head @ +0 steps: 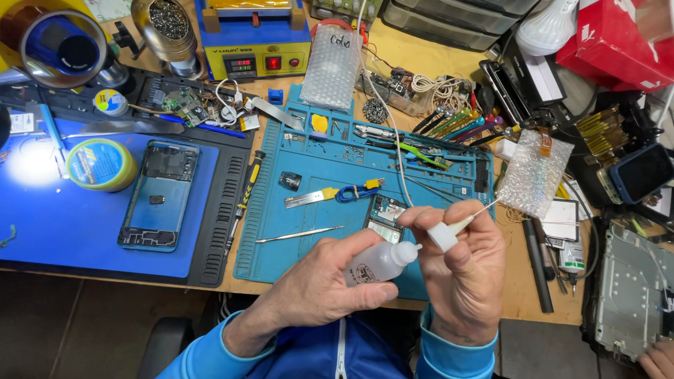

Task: The person applies a liquid from a small bottle onto the internal components of a disassembled smartphone. They then use a metal tool to scrape or clean the area around the battery and circuit board.

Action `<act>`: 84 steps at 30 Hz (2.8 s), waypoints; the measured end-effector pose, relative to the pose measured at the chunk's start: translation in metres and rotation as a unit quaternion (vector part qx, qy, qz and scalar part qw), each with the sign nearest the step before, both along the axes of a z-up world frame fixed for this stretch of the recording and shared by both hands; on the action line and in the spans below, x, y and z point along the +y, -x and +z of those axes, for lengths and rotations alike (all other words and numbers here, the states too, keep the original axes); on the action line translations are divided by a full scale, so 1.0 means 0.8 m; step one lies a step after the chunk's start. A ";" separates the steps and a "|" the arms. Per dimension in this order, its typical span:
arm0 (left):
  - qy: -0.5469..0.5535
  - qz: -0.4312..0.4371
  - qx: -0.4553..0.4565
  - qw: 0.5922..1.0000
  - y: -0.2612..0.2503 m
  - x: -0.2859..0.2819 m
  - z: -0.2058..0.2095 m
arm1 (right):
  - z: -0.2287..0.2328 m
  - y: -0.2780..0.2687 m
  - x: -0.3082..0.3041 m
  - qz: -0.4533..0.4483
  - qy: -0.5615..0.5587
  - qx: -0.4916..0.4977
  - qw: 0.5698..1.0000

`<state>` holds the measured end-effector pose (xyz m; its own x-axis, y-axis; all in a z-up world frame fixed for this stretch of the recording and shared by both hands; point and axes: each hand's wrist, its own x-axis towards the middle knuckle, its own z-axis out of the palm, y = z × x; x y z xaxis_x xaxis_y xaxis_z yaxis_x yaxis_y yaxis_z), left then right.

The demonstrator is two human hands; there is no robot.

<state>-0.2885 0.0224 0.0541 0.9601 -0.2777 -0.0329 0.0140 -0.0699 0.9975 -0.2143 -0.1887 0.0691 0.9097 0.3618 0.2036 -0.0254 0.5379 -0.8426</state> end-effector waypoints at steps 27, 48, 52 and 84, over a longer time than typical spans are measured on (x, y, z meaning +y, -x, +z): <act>-0.059 0.092 -0.175 0.979 -0.006 0.002 0.010 | -0.007 0.020 -0.001 -0.033 0.045 -0.080 0.995; -0.181 0.154 -0.193 0.952 0.006 -0.014 0.014 | -0.024 0.032 -0.001 -0.200 0.265 -0.222 0.917; -0.133 0.192 -0.154 0.960 0.005 -0.009 0.015 | -0.021 0.031 0.001 -0.270 0.147 -0.201 0.930; -0.210 0.211 -0.169 0.940 0.017 -0.044 -0.019 | -0.022 0.000 0.013 -0.047 0.120 -0.122 0.984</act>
